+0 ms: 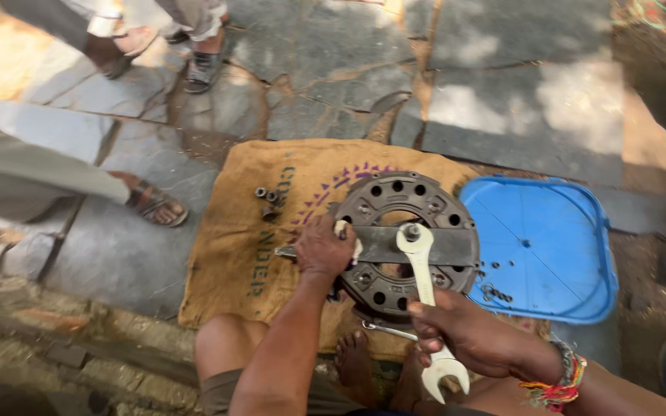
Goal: The person sits on the ground and uses a wrench to tighten a bolt on a circular metal machine part resting on a burlap sack. They wipe the part with a cloth and continue adjusting the bolt with the wrench.
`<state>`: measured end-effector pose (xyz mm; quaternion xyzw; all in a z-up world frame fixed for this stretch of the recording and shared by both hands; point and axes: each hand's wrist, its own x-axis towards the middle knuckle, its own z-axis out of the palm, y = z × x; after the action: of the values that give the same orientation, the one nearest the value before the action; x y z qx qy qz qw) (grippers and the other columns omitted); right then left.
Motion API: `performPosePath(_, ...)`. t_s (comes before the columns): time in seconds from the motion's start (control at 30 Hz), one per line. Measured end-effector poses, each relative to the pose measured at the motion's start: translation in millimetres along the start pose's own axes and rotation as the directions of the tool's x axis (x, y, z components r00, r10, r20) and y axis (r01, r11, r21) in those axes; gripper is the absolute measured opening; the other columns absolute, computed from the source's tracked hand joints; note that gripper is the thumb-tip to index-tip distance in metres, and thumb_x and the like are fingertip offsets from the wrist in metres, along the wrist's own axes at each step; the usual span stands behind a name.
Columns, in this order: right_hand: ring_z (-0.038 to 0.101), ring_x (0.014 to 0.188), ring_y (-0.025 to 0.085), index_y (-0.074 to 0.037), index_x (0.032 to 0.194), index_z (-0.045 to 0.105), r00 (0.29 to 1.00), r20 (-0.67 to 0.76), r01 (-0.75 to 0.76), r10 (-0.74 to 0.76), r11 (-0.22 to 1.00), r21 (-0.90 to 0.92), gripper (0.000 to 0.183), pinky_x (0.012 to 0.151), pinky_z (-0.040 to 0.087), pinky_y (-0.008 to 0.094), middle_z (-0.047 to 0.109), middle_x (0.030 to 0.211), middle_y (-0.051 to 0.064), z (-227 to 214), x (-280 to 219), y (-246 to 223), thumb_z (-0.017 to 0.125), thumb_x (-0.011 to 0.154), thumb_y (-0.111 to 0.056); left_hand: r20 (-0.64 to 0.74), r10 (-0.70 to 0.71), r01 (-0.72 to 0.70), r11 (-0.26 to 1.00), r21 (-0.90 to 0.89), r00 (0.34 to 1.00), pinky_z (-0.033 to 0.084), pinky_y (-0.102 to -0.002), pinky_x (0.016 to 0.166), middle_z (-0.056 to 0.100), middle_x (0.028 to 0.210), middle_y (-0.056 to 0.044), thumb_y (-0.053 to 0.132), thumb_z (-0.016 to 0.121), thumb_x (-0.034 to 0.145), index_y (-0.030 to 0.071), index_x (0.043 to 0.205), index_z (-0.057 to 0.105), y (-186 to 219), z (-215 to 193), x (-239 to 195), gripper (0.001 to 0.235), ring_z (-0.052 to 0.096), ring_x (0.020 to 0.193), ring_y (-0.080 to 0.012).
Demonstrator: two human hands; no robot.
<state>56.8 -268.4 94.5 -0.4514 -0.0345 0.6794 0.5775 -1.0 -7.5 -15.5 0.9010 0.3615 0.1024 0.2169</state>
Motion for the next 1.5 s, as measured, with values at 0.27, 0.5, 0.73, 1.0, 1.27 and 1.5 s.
performPosePath(0.27, 0.048, 0.053, 0.021, -0.005, 0.092, 0.054, 0.948, -0.314, 0.157, -0.047, 0.929, 0.335, 0.034, 0.056, 0.050, 0.041, 0.045, 0.060, 0.005, 44, 22, 54, 0.056, 0.098, -0.038, 0.055, -0.027, 0.029, 0.998, -0.050, 0.998, 0.052, -0.053, 0.088, 0.067, 0.106, -0.013, 0.039, 0.068, 0.084, 0.010, 0.100, 0.067, -6, 1, 2, 0.033, 0.065, 0.104, -0.0364)
performPosePath(0.5, 0.055, 0.067, 0.023, -0.004, 0.092, 0.053, 0.898, -0.344, 0.424, -0.275, 0.751, 0.506, 0.037, 0.075, 0.054, 0.046, 0.054, 0.070, 0.009, 95, 80, 49, 0.050, 0.102, -0.040, 0.063, -0.017, 0.018, 0.999, -0.028, 0.998, 0.051, -0.054, 0.087, 0.066, 0.106, -0.014, 0.039, 0.068, 0.083, 0.009, 0.100, 0.066, 3, -10, 8, 0.034, 0.064, 0.105, -0.0372)
performPosePath(0.73, 0.055, 0.070, 0.024, -0.005, 0.094, 0.049, 0.821, -0.355, 0.567, -0.448, 0.564, 0.600, 0.032, 0.079, 0.054, 0.049, 0.050, 0.070, 0.008, 118, 120, 21, 0.042, 0.107, -0.033, 0.104, -0.052, 0.054, 0.998, -0.016, 0.993, 0.052, -0.051, 0.087, 0.067, 0.104, -0.012, 0.038, 0.067, 0.086, 0.009, 0.097, 0.066, 10, -18, 3, 0.031, 0.066, 0.103, -0.0342)
performPosePath(1.0, 0.045, 0.060, 0.016, -0.006, 0.095, 0.049, 0.782, -0.398, 0.622, -0.480, 0.559, 0.548, 0.028, 0.069, 0.053, 0.045, 0.038, 0.065, 0.001, 116, 129, 35, 0.049, 0.108, -0.030, 0.038, -0.021, 0.022, 1.000, -0.005, 0.999, 0.053, -0.050, 0.083, 0.068, 0.101, -0.011, 0.038, 0.069, 0.084, 0.008, 0.092, 0.066, 0, -8, 1, 0.031, 0.067, 0.099, -0.0332)
performPosePath(1.27, 0.041, 0.055, 0.014, -0.011, 0.089, 0.044, 0.984, -0.154, -0.065, 0.094, 0.981, 0.185, 0.026, 0.057, 0.049, 0.039, 0.036, 0.064, -0.003, 25, 2, -4, 0.062, 0.099, -0.027, -0.046, 0.056, -0.059, 0.996, -0.065, 0.997, 0.052, -0.053, 0.082, 0.068, 0.102, -0.013, 0.037, 0.071, 0.080, 0.010, 0.092, 0.067, -2, 0, 0, 0.030, 0.065, 0.100, -0.0390)
performPosePath(1.5, 0.044, 0.051, 0.018, -0.006, 0.095, 0.054, 0.944, -0.329, 0.161, -0.036, 0.917, 0.364, 0.032, 0.054, 0.046, 0.039, 0.040, 0.058, 0.002, 58, 25, 41, 0.054, 0.100, -0.037, 0.069, -0.011, 0.014, 0.999, -0.033, 0.998, 0.051, -0.054, 0.086, 0.067, 0.103, -0.013, 0.039, 0.068, 0.085, 0.009, 0.095, 0.066, -5, -1, 10, 0.032, 0.065, 0.101, -0.0368)
